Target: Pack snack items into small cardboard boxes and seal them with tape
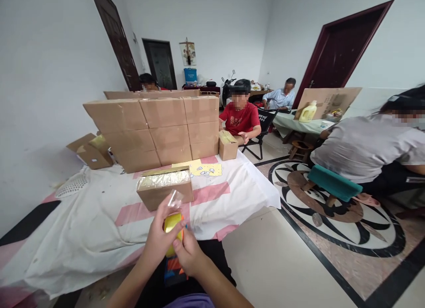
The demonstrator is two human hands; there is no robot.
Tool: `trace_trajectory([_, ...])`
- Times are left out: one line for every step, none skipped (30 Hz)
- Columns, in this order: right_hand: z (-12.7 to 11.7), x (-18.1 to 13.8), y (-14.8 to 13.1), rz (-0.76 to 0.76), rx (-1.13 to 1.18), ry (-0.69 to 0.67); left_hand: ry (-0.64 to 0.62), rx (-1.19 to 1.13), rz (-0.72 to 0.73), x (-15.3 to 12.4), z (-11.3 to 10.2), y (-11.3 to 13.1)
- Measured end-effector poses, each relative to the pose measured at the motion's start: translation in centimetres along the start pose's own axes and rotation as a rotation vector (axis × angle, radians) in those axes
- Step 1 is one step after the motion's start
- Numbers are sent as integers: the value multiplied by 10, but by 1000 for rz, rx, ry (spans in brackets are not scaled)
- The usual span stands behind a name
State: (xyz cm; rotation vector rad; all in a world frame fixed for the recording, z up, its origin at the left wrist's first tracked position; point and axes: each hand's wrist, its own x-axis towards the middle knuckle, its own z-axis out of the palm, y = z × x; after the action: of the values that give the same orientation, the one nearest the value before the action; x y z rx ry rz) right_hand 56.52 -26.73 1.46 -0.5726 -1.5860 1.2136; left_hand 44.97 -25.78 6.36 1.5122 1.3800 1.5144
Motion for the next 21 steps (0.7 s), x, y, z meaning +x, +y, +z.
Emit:
trace_trajectory([-7, 2, 2, 18, -33, -7, -15, -36, -20, 3, -3, 0])
trace_trajectory([-16, 5, 4, 52, -54, 23, 3, -70, -38, 7, -9, 1])
trace_trajectory([-29, 9, 5, 101, -58, 87, 60, -92, -52, 11, -16, 1])
trace_trajectory([-44, 15, 6, 155, -46, 177, 153, -100, -66, 15, -24, 1])
trace_trajectory([-63, 24, 6, 207, -24, 284, 258, -93, -78, 19, -32, -1])
trace_trajectory([-84, 36, 7, 250, 6, 361, 347, -79, -85, 22, -39, -3])
trace_trajectory([-107, 50, 8, 261, 16, 416, 402, -68, -88, 25, -46, -5])
trace_trajectory([-131, 66, 9, 258, 4, 467, 415, -65, -87, 27, -51, -9])
trace_trajectory([-154, 83, 12, 259, -9, 513, 396, -71, -83, 29, -54, -14])
trace_trajectory([-175, 101, 16, 258, -11, 530, 355, -86, -84, 29, -54, -19])
trace_trajectory([-194, 119, 21, 249, -10, 567, 308, -106, -91, 30, -53, -24])
trace_trajectory([-209, 136, 28, 252, -25, 587, 266, -128, -105, 30, -50, -29])
trace_trajectory([-222, 151, 36, 256, -35, 599, 230, -147, -123, 30, -47, -35])
trace_trajectory([-232, 163, 44, 266, -49, 609, 202, -157, -141, 31, -43, -40])
trace_trajectory([-239, 173, 52, 283, -67, 614, 181, -158, -160, 31, -40, -44])
trace_trajectory([-245, 180, 60, 303, -87, 619, 168, -158, -174, 33, -37, -47])
trace_trajectory([-250, 185, 66, 325, -113, 628, 159, -162, -185, 35, -34, -49])
trace_trajectory([-254, 187, 71, 345, -145, 642, 148, -172, -194, 37, -33, -51])
trace_trajectory([-258, 188, 73, 361, -183, 663, 132, -188, -201, 39, -33, -51])
trace_trajectory([-262, 187, 74, 372, -220, 694, 111, -206, -205, 42, -33, -51])
trace_trajectory([-263, 185, 71, 365, -269, 735, 86, -222, -208, 44, -34, -49])
